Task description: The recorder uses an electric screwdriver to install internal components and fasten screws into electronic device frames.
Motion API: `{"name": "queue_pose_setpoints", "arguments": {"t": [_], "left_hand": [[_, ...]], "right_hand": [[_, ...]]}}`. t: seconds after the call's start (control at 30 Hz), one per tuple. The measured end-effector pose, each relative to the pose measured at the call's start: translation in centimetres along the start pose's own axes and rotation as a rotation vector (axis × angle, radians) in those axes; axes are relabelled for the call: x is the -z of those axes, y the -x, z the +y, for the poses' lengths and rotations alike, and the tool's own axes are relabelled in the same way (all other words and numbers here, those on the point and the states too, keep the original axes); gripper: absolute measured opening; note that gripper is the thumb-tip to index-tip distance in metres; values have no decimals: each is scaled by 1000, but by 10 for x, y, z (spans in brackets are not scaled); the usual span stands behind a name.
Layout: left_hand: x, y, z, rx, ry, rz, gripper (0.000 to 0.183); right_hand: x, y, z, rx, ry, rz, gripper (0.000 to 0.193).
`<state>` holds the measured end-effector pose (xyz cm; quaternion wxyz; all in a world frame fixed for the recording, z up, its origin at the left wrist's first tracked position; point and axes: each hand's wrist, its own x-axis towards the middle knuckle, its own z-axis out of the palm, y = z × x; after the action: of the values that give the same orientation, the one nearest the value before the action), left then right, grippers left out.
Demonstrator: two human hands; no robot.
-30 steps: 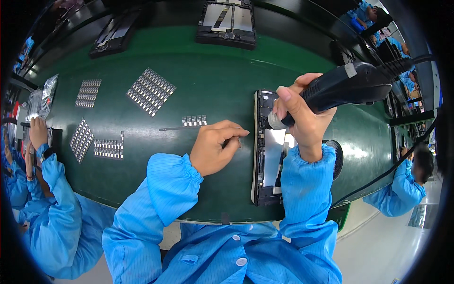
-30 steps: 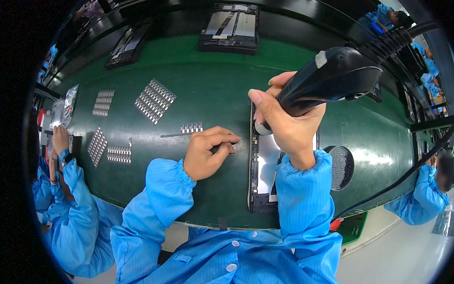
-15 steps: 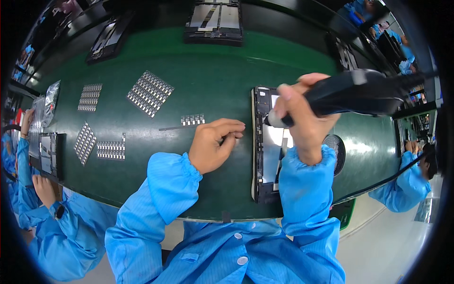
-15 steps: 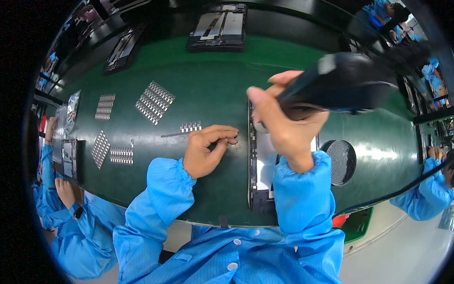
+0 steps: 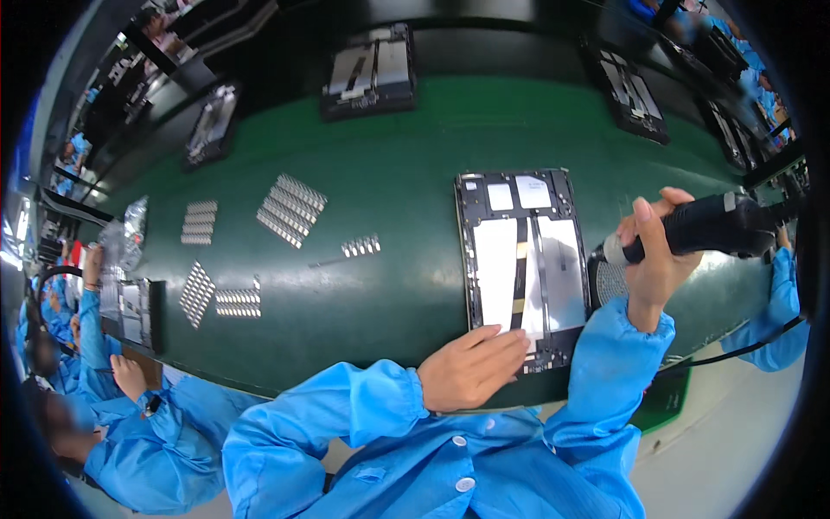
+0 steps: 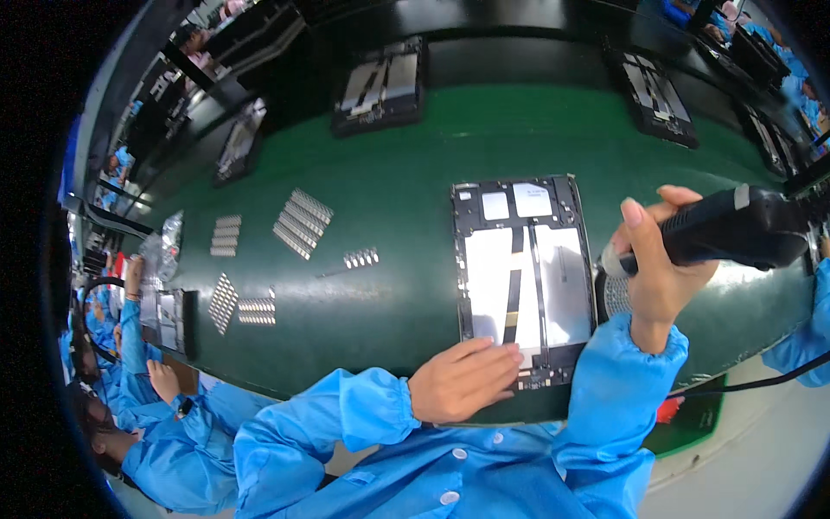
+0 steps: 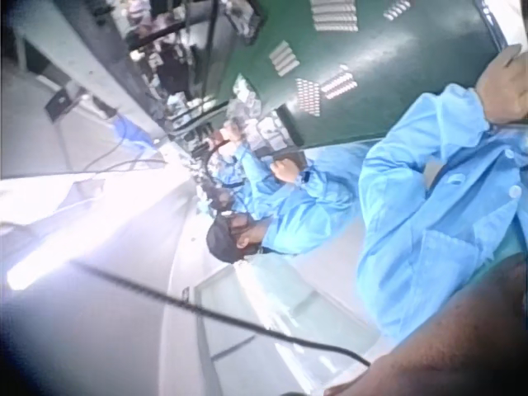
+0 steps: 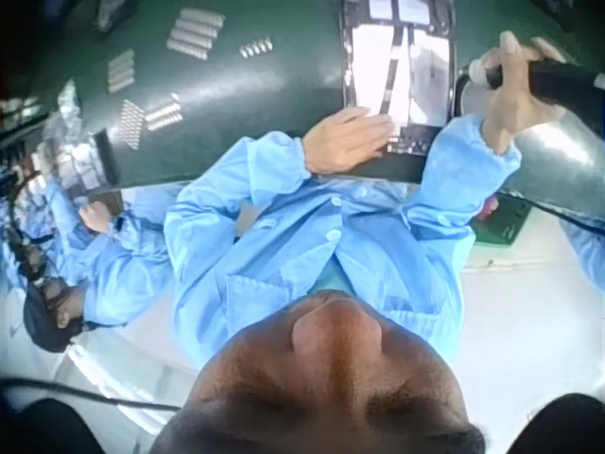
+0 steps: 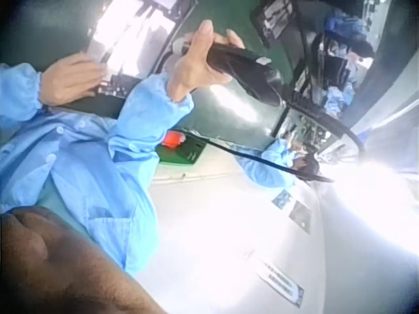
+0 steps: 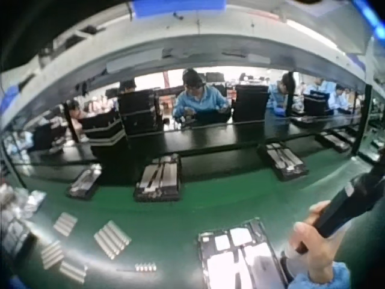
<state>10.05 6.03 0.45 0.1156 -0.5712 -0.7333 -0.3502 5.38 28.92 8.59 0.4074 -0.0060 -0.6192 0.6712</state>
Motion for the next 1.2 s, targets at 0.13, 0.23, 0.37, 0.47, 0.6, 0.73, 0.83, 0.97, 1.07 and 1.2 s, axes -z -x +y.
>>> {"name": "queue_pose_setpoints", "arguments": {"t": [0.13,0.23,0.37,0.47,0.6,0.73,0.83,0.97,1.07,1.2], "left_hand": [[5,-18,-55,-17,-173,17,42],[15,-62,-120,80,-275,-2,42],[35,-113,-199,303,-443,26,35],[31,-115,-246,379,-562,60,35],[64,-115,-239,413,-748,-177,52],[120,-70,-268,662,-1066,-356,70],[148,-47,-299,814,-1035,-498,72],[167,-22,-331,582,-892,-203,53],[171,-24,-337,565,-1020,9,49],[180,-63,-299,563,-1065,174,40]], "right_hand": [[10,6,0,-15,35,-23,35],[1,15,1,-142,-72,-71,37],[-2,27,17,-268,-116,-214,38],[-1,23,27,-197,-75,-242,37],[3,19,39,-79,-65,-182,38],[9,12,25,-11,113,-247,55],[5,14,29,59,82,-225,57],[11,15,19,-139,-60,-293,54],[8,14,24,-127,-142,-304,51],[13,14,17,-51,-151,-320,44]]}}
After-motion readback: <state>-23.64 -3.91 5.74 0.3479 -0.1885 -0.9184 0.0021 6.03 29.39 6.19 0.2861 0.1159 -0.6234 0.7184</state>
